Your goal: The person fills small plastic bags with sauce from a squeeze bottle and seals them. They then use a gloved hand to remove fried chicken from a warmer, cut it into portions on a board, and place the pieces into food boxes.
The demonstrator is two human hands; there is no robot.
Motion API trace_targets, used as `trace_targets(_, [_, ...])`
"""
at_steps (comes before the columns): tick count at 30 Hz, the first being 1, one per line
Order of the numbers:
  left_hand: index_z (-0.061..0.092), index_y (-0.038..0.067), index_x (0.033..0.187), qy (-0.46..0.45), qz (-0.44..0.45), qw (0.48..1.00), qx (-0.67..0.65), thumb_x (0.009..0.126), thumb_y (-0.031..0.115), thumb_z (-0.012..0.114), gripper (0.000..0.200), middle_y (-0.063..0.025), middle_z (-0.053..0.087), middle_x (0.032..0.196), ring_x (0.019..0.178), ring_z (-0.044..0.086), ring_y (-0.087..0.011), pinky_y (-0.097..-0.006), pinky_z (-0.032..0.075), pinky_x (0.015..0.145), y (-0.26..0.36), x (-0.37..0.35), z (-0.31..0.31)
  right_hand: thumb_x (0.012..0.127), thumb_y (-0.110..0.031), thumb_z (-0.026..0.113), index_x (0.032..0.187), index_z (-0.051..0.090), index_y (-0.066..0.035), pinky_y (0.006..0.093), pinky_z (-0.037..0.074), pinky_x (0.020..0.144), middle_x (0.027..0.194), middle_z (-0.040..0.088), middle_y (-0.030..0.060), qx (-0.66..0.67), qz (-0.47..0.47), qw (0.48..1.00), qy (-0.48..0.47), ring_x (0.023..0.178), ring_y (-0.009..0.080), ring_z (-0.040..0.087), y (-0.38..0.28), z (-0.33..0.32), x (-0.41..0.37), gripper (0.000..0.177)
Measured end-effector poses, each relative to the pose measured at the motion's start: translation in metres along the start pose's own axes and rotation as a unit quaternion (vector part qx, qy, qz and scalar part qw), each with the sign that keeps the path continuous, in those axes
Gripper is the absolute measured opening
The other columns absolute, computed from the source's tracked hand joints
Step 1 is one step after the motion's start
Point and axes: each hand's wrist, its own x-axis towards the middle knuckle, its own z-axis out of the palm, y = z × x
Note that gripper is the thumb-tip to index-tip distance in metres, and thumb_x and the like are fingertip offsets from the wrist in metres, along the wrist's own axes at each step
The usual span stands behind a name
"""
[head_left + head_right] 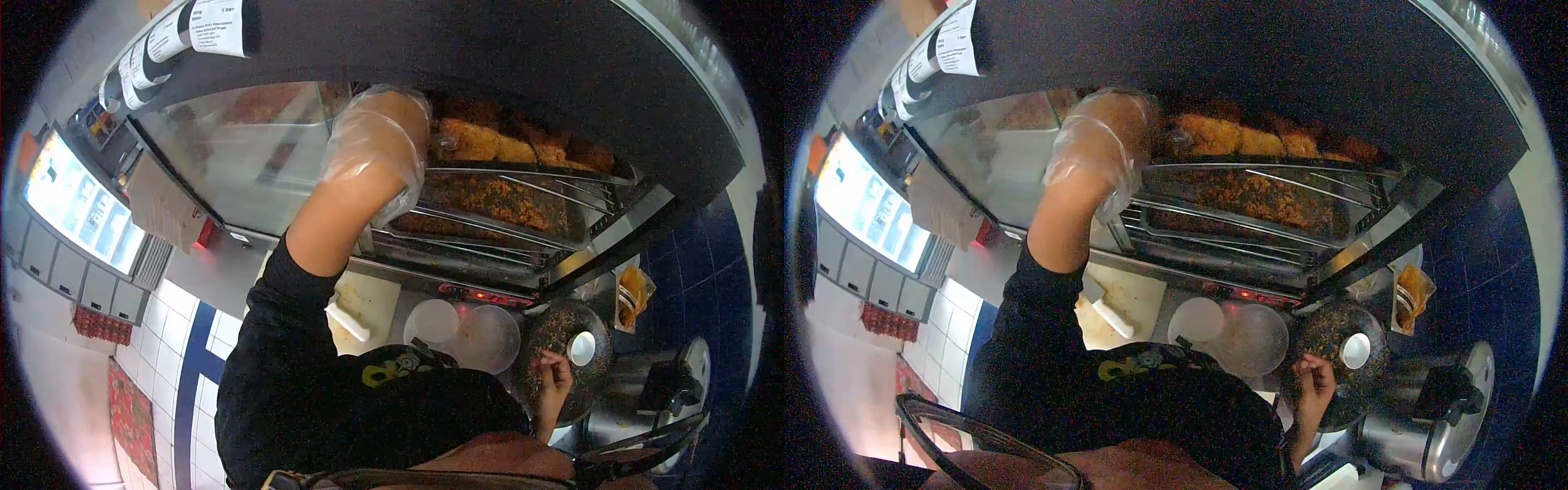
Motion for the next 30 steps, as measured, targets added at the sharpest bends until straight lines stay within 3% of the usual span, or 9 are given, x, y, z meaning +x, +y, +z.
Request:
trace_targets(4, [0.070, 0.004, 0.084, 0.115, 0.069, 0.991, 0.000, 0.075, 0.012, 0.065, 0.013, -0.0180, 0.067, 0.081, 0.077, 0.065, -0.0363, -0.0404, 0.053, 0.070, -0.009, -0.014, 0.008, 0.089, -0.013, 0.063, 0.092, 0.060, -0.003, 0.0262, 0.048, 0.074, 0.092, 0.061, 0.0048, 0.000, -0.007, 1.000, -0.001, 0.078, 0.0118, 0.058, 0.015, -0.027, -0.005, 0.011])
trace_targets(10, [0.067, 0.003, 0.095, 0.272, 0.090, 0.919, -0.272, 0.078, 0.016, 0.066, 0.021, -0.0203, 0.065, 0.091, 0.087, 0.061, -0.0362, -0.0424, 0.048, 0.079, -0.013, -0.042, 0.003, 0.090, -0.013, 0.062, 0.093, 0.060, -0.003, 0.0269, 0.048, 0.074, 0.094, 0.061, 0.0049, -0.022, -0.012, 1.000, 0.017, 0.079, 0.0116, 0.057, 0.009, -0.043, -0.006, 0.010])
trace_targets(13, [0.068, 0.006, 0.101, 0.199, 0.032, 0.889, -0.411, 0.082, 0.021, 0.066, 0.024, -0.0171, 0.065, 0.101, 0.093, 0.061, -0.0333, -0.0385, 0.046, 0.084, -0.015, -0.040, 0.011, 0.089, -0.013, 0.062, 0.095, 0.060, -0.002, 0.0266, 0.048, 0.074, 0.090, 0.061, 0.0042, -0.014, 0.017, 1.000, 0.011, 0.079, 0.0114, 0.057, 0.011, -0.049, -0.001, 0.012])
trace_targets(16, [0.068, 0.005, 0.100, 0.266, 0.071, 0.940, -0.203, 0.083, 0.021, 0.065, 0.023, -0.0165, 0.066, 0.098, 0.093, 0.061, -0.0316, -0.0374, 0.047, 0.084, -0.014, -0.033, 0.017, 0.089, -0.013, 0.063, 0.096, 0.061, -0.002, 0.0261, 0.048, 0.073, 0.087, 0.060, 0.0027, 0.002, 0.018, 1.000, -0.004, 0.079, 0.0109, 0.056, 0.016, -0.050, 0.004, 0.014])
trace_targets(19, [0.069, 0.007, 0.099, 0.227, 0.042, 0.967, -0.105, 0.083, 0.021, 0.065, 0.022, -0.0168, 0.066, 0.095, 0.090, 0.062, -0.0320, -0.0378, 0.048, 0.081, 0.009, -0.034, -0.006, 0.090, -0.013, 0.062, 0.097, 0.061, -0.001, 0.0258, 0.048, 0.073, 0.085, 0.061, 0.0018, 0.004, 0.013, 1.000, -0.005, 0.078, 0.0105, 0.056, 0.011, -0.046, 0.009, 0.013])
trace_targets(23, [0.064, 0.011, 0.112, 0.170, 0.232, 0.940, -0.185, 0.086, 0.029, 0.060, 0.032, -0.0187, 0.066, 0.097, 0.088, 0.064, -0.0331, -0.0424, 0.049, 0.080, 0.045, -0.015, -0.019, 0.090, -0.012, 0.062, 0.097, 0.061, -0.002, 0.0258, 0.048, 0.073, 0.085, 0.061, 0.0018, 0.023, 0.021, 0.999, -0.012, 0.078, 0.0102, 0.056, 0.007, -0.046, 0.013, 0.012])
trace_targets(26, [0.060, 0.013, 0.120, 0.049, 0.252, 0.949, -0.182, 0.089, 0.034, 0.055, 0.038, -0.0196, 0.064, 0.104, 0.096, 0.063, -0.0331, -0.0431, 0.049, 0.085, 0.076, 0.007, -0.021, 0.090, -0.012, 0.062, 0.097, 0.061, -0.002, 0.0256, 0.048, 0.073, 0.085, 0.061, 0.0020, 0.037, 0.022, 0.999, 0.001, 0.078, 0.0101, 0.057, 0.015, -0.047, 0.016, 0.013])
trace_targets(27, [0.056, 0.017, 0.126, -0.018, 0.215, 0.970, -0.115, 0.091, 0.043, 0.049, 0.044, -0.0198, 0.060, 0.115, 0.104, 0.060, -0.0353, -0.0442, 0.046, 0.091, 0.079, 0.022, -0.015, 0.090, -0.012, 0.062, 0.097, 0.061, -0.002, 0.0255, 0.048, 0.074, 0.085, 0.061, 0.0021, 0.044, 0.025, 0.999, 0.008, 0.078, 0.0101, 0.057, 0.017, -0.048, 0.016, 0.013])
trace_targets(30, [0.051, 0.022, 0.131, -0.098, 0.213, 0.961, -0.146, 0.092, 0.050, 0.044, 0.049, -0.0187, 0.057, 0.122, 0.112, 0.055, -0.0362, -0.0432, 0.041, 0.098, 0.091, 0.039, -0.016, 0.090, -0.011, 0.062, 0.097, 0.062, -0.001, 0.0255, 0.047, 0.074, 0.085, 0.062, 0.0026, 0.029, 0.003, 0.999, -0.017, 0.079, 0.0104, 0.057, 0.017, -0.055, 0.016, 0.012])
